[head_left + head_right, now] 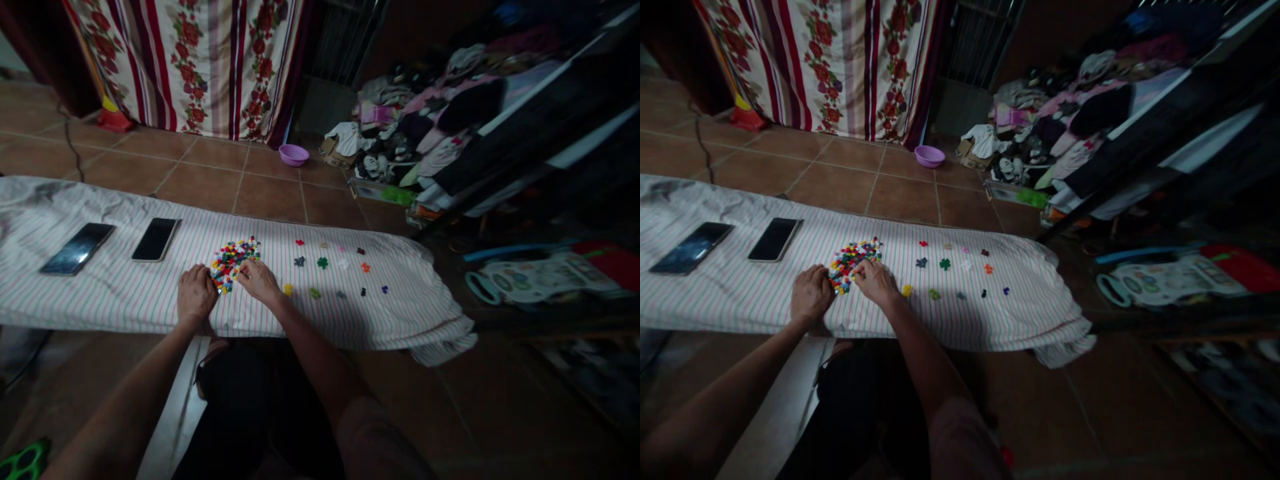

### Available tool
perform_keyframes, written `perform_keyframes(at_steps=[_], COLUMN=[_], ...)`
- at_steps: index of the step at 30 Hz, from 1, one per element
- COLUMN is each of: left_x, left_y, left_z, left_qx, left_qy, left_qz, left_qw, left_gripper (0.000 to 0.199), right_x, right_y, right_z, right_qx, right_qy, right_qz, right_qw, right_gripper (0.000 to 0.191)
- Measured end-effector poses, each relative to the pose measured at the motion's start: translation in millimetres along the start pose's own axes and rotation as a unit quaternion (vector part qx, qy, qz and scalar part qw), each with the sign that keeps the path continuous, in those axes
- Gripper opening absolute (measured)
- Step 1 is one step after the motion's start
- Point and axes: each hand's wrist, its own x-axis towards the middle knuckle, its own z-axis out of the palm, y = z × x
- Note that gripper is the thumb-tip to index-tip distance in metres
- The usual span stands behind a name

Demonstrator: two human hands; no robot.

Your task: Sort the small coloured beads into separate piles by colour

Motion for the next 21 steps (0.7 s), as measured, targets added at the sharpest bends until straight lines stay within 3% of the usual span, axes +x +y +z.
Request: perform_keyframes(at_steps=[8,14,21], left_x=[0,-1,0], left_y=[-2,-1,0], left_z=[-0.7,-2.4,-4.7], left_qx=[0.017,0.030,0.039], left_qy=[0.006,0.010,-0.003], left_qz=[0.014,0.022,0.017], left_qw=[1.000,0.999,0.999], left_gripper=[0.030,0.032,0.034], right_x=[-32,-68,-112], right_y=[24,57,97], right_z=[-35,-61,-96], right_qx=[-0.029,0.004,0.020], right_qy=[0.040,0.126,0.252], right_qz=[0.063,0.106,0.189], right_qw=[0.997,0.986,0.949], right_gripper=[0.017,0.023,0.026])
